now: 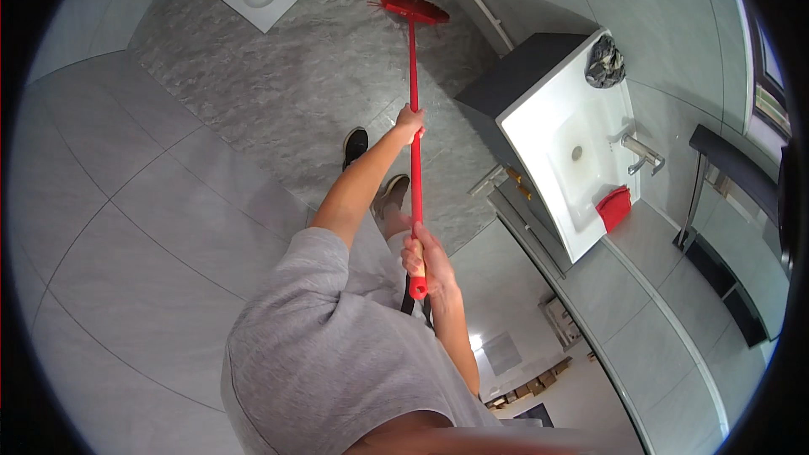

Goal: Scrubbing the bathroom floor with a long-handled broom or brush.

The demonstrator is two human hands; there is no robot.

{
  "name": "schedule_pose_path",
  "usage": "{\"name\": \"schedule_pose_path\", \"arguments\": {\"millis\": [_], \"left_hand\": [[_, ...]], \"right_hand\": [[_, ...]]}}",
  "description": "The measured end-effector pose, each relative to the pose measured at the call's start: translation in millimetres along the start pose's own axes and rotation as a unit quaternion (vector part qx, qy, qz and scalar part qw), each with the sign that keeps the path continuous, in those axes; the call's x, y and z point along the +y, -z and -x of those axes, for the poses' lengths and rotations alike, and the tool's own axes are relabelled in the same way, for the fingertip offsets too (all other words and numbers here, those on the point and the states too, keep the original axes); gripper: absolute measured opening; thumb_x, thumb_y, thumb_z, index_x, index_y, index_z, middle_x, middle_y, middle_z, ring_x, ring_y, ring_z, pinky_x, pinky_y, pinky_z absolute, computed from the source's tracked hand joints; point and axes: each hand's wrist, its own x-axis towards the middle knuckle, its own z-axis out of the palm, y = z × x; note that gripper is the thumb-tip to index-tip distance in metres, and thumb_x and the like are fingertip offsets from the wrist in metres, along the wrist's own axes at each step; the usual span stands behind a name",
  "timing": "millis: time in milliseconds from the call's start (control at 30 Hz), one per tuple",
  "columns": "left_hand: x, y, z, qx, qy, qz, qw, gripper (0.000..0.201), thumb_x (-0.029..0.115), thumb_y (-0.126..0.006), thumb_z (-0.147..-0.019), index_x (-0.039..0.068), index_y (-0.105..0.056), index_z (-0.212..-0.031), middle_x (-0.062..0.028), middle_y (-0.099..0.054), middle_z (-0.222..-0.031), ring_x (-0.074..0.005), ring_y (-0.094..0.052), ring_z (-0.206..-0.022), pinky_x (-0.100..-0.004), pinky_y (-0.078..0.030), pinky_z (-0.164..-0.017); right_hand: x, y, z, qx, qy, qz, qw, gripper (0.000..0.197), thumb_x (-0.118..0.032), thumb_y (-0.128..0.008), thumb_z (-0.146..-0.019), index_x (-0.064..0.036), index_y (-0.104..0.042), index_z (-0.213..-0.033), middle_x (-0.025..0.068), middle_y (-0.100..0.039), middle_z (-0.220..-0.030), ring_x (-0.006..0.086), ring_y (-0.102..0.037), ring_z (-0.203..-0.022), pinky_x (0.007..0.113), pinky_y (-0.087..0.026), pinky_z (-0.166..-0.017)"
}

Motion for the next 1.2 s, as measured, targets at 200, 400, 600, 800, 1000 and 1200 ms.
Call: {"name": "schedule_pose_path", "arguments": {"millis": [200,400,600,800,1000,1200], "left_hand": [[-78.0,-12.5,85.8,0.035,0.040,-0.004,0.999,0.019,0.019,-0.056,-0.094,0.013,-0.043,-0.105,-0.0069,-0.048,-0.072,-0.0171,-0.046,-0.046,-0.0316,-0.041,-0.034],[-34.6,14.3,6.9,0.033,0.014,-0.047,0.998,0.027,0.022,-0.056,-0.093,0.008,-0.043,-0.112,-0.0115,-0.052,-0.082,-0.0192,-0.048,-0.045,-0.0342,-0.043,-0.035],[-9.1,8.2,-17.0,0.016,-0.003,-0.081,0.997,0.029,0.022,-0.056,-0.092,0.007,-0.042,-0.113,-0.0131,-0.053,-0.083,-0.0210,-0.053,-0.053,-0.0353,-0.045,-0.036],[-74.5,-14.5,54.6,0.045,0.051,-0.097,0.993,0.033,0.022,-0.056,-0.094,0.009,-0.042,-0.121,-0.0132,-0.057,-0.096,-0.0233,-0.056,-0.057,-0.0334,-0.049,-0.039],[-17.7,-3.5,1.7,0.057,0.025,-0.097,0.993,0.025,0.022,-0.058,-0.093,0.006,-0.047,-0.109,-0.0104,-0.056,-0.082,-0.0195,-0.054,-0.053,-0.0322,-0.046,-0.038],[5.7,-29.2,66.0,0.006,-0.011,0.022,1.000,0.015,0.020,-0.057,-0.093,0.008,-0.048,-0.094,-0.0038,-0.046,-0.064,-0.0146,-0.044,-0.043,-0.0302,-0.038,-0.035]], "right_hand": [[26.6,33.6,63.1,0.047,-0.028,0.006,0.998,0.037,-0.029,-0.045,-0.101,-0.0059,-0.047,-0.130,0.0002,-0.048,-0.067,0.0073,-0.036,-0.040,0.021,-0.029,-0.034],[16.7,16.6,-1.9,0.014,-0.043,-0.005,0.999,0.034,-0.032,-0.046,-0.101,-0.0103,-0.049,-0.128,-0.0001,-0.047,-0.066,0.0075,-0.039,-0.043,0.022,-0.031,-0.037],[3.4,-2.3,-13.4,-0.028,0.000,-0.029,0.999,0.036,-0.033,-0.047,-0.101,-0.0106,-0.048,-0.130,-0.0005,-0.046,-0.066,0.0073,-0.038,-0.044,0.021,-0.031,-0.037],[28.1,35.2,45.4,0.012,-0.033,-0.014,0.999,0.036,-0.031,-0.047,-0.101,-0.0094,-0.047,-0.129,-0.0006,-0.047,-0.066,0.0074,-0.038,-0.044,0.021,-0.032,-0.037],[6.0,10.1,-7.4,-0.026,-0.004,-0.013,1.000,0.035,-0.029,-0.044,-0.102,-0.0051,-0.046,-0.128,-0.0004,-0.045,-0.065,0.0078,-0.038,-0.044,0.021,-0.032,-0.037],[-12.0,-7.6,58.0,0.006,0.058,0.113,0.992,0.031,-0.020,-0.050,-0.098,-0.0041,-0.047,-0.125,-0.0004,-0.045,-0.068,0.0077,-0.042,-0.043,0.022,-0.035,-0.038]]}}
